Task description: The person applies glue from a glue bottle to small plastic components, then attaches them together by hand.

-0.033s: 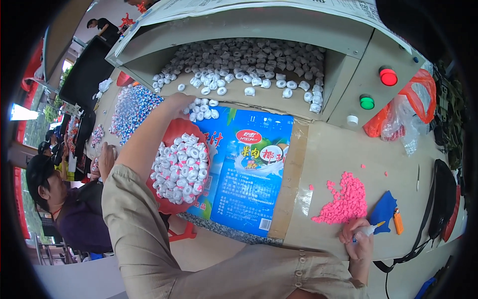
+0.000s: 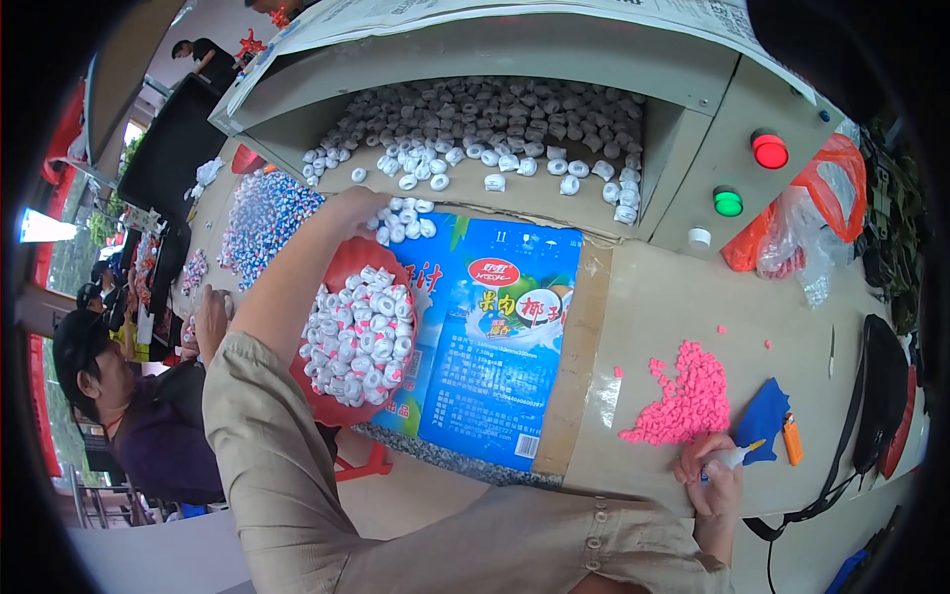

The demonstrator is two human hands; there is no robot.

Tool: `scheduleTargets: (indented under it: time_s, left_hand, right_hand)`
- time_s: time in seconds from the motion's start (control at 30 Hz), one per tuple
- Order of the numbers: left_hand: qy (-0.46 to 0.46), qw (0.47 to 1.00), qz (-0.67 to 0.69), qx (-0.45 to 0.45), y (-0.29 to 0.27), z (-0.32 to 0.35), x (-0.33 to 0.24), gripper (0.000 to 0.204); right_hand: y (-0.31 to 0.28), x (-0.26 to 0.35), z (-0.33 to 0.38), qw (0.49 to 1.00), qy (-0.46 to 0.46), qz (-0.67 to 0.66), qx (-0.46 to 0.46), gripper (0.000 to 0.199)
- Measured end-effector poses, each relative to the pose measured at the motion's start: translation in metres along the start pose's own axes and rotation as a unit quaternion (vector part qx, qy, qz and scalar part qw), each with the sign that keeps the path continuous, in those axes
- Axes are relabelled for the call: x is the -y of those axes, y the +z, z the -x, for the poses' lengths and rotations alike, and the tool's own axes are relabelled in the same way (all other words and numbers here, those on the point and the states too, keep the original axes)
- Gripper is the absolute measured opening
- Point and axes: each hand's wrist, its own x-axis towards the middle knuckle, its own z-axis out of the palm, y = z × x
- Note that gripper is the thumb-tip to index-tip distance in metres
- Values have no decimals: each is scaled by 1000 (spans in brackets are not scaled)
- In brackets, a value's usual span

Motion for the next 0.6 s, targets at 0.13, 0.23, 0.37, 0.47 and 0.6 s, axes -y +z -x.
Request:
scheduleTargets:
  time_s: [0.13,0.23,0.37,0.47,0.6]
  left_hand:
    - [-8,999,-28,37,12,12,-8,44]
    - [6,1000,12,-2,33,38,-19,45]
    - [68,996,-39,33,45,46,-22,49]
    - [105,990,-81,37,70,60,-30,47]
    - [229,950,-202,69,102,94,-34,43]
  right_hand:
    - [4,0,1,1000,4,1,-6,22]
    - [2,0,1,1000,3,4,-1,23]
    - [2,-1,2,1000,6,9,-3,23]
    - [-1,-1,3,1000,9,8,-4,22]
    - [-1,-1,4,1000,6,7,-4,21]
